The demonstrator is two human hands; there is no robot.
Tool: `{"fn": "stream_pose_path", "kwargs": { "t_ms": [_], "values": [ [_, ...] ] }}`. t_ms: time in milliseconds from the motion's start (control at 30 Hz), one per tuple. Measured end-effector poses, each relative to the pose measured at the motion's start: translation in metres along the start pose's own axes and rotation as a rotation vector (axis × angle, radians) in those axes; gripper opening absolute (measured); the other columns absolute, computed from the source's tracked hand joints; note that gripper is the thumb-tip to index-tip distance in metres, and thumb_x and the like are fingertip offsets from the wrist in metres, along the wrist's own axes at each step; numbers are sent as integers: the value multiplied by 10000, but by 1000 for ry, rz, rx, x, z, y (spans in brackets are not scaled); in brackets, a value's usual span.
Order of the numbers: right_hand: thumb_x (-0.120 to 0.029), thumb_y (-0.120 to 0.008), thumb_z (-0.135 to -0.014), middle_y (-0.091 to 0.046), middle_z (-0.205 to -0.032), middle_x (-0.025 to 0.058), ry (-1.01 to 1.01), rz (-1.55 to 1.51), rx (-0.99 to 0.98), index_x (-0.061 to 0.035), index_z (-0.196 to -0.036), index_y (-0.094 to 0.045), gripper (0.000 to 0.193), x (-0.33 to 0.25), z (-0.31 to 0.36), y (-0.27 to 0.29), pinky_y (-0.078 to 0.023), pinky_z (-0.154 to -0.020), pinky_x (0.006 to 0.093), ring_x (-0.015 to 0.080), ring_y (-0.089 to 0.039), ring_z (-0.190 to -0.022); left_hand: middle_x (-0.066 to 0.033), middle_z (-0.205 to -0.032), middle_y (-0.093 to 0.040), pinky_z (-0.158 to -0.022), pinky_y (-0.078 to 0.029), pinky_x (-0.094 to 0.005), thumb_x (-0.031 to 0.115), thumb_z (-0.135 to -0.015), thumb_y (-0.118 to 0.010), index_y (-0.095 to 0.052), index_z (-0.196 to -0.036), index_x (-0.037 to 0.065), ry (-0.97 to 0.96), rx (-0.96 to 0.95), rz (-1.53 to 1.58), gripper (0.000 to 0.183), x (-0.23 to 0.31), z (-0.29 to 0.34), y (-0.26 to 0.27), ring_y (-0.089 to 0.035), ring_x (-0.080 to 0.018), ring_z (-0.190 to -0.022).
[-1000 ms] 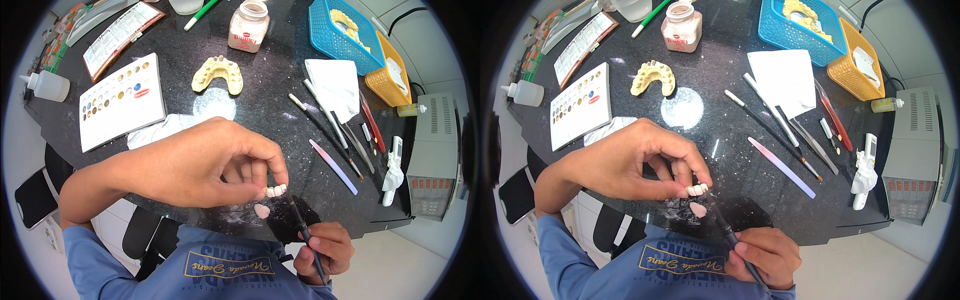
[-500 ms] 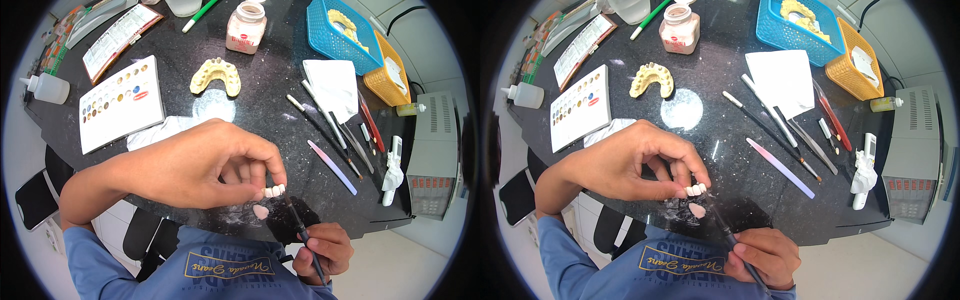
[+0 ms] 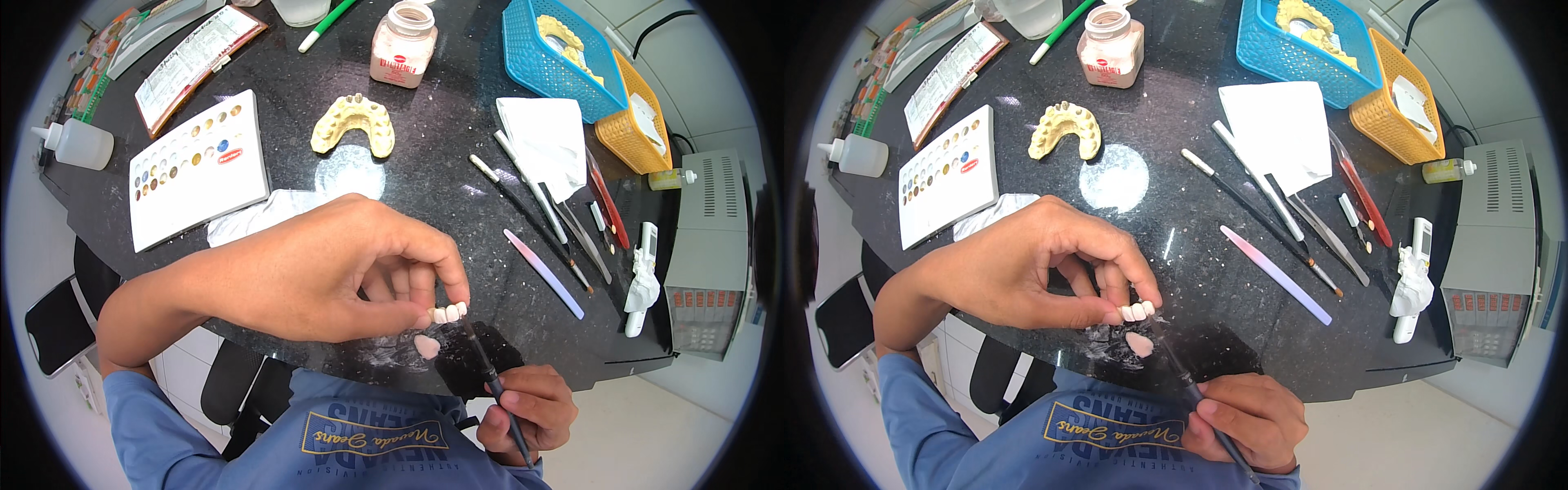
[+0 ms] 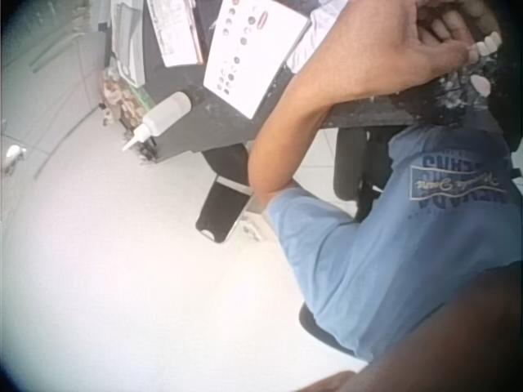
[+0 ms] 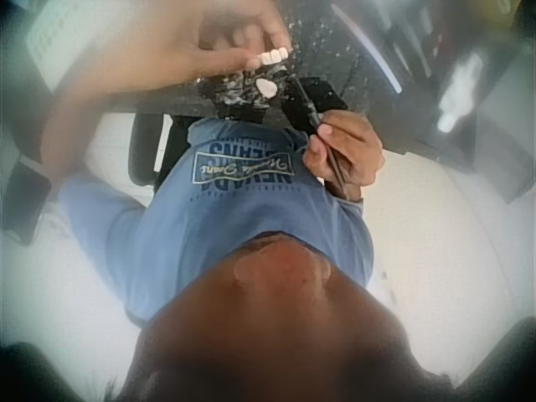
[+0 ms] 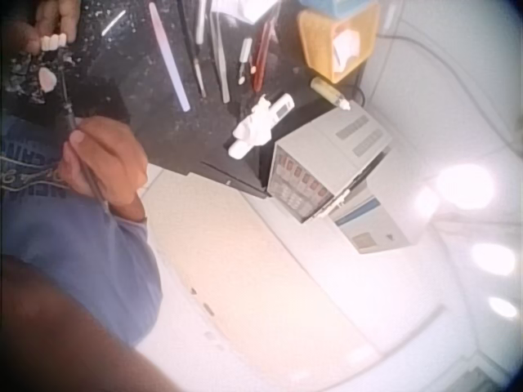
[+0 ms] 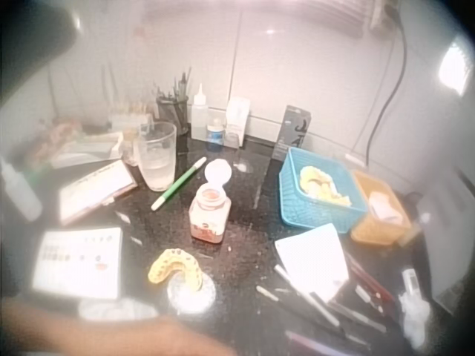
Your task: The person uses a fine brush to apply pink material to a small dental prosthetic held in the left hand. The person repeatedly dips the brush into a container of liquid and applies the substance to the prosthetic's surface, focusing on specific areas.
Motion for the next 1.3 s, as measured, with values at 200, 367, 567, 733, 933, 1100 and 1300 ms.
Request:
{"fn": "stream_pose_path", "kwargs": {
  "t_ms": [200, 367, 567, 733, 933, 1100, 1300],
  "values": [
    [-70, -803, -734, -670, -788, 125, 5, 2, -4, -48, -927, -614, 271, 0, 0, 1, -554, -535, 290, 226, -680, -618, -62, -850, -688, -651, -574, -206, -66, -816, -686, -693, -1088, 14, -2, 0, -3, 284, 1, 0, 0, -669, -94, -773],
    [-64, -804, -728, -669, -791, 125, 6, -7, -3, -45, -928, -614, 276, 0, 1, 1, -555, -536, 290, 230, -684, -626, -60, -853, -686, -653, -573, -205, -66, -815, -686, -694, -1085, 13, 2, -1, -7, 281, 1, -1, 0, -665, -91, -771],
    [-58, -805, -723, -669, -796, 128, 11, -9, -16, -43, -930, -616, 281, 0, -1, 1, -553, -534, 291, 233, -685, -627, -56, -859, -686, -660, -571, -201, -64, -817, -680, -695, -1082, 12, 1, -1, -4, 276, 0, -1, 0, -658, -83, -775],
    [-69, -808, -726, -668, -786, 130, -2, -14, 4, -44, -924, -617, 276, -2, -1, 1, -552, -529, 295, 237, -683, -617, -53, -864, -689, -663, -570, -198, -61, -814, -684, -693, -1078, 4, 0, 5, 2, 272, 1, 0, 0, -657, -77, -779],
    [-86, -802, -744, -670, -771, 134, -18, -29, 40, -44, -908, -615, 252, -1, 1, 0, -552, -520, 298, 238, -680, -601, -46, -855, -690, -669, -570, -195, -59, -801, -696, -694, -1071, -2, -5, 21, 29, 276, -1, 0, 0, -658, -70, -774],
    [-84, -798, -749, -673, -773, 133, -21, -24, 39, -43, -918, -615, 252, -2, 0, -1, -556, -523, 298, 236, -679, -598, -37, -834, -689, -670, -572, -195, -57, -792, -702, -696, -1067, 2, -2, 26, 30, 281, 0, 0, 0, -657, -66, -764],
    [-86, -799, -752, -674, -777, 132, -18, -7, -7, -45, -933, -614, 262, -2, -2, -1, -556, -528, 300, 235, -680, -599, -37, -831, -690, -667, -576, -198, -60, -790, -702, -697, -1061, 4, -10, 30, 37, 279, -2, 1, 0, -660, -67, -762]
  ]
}}
Point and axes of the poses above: each hand's wrist, its own z-axis away from the middle knuckle, its own y-axis out of the back of the hand, x = y × z, the point moved 2 cm from there along -z, towards the middle knuckle
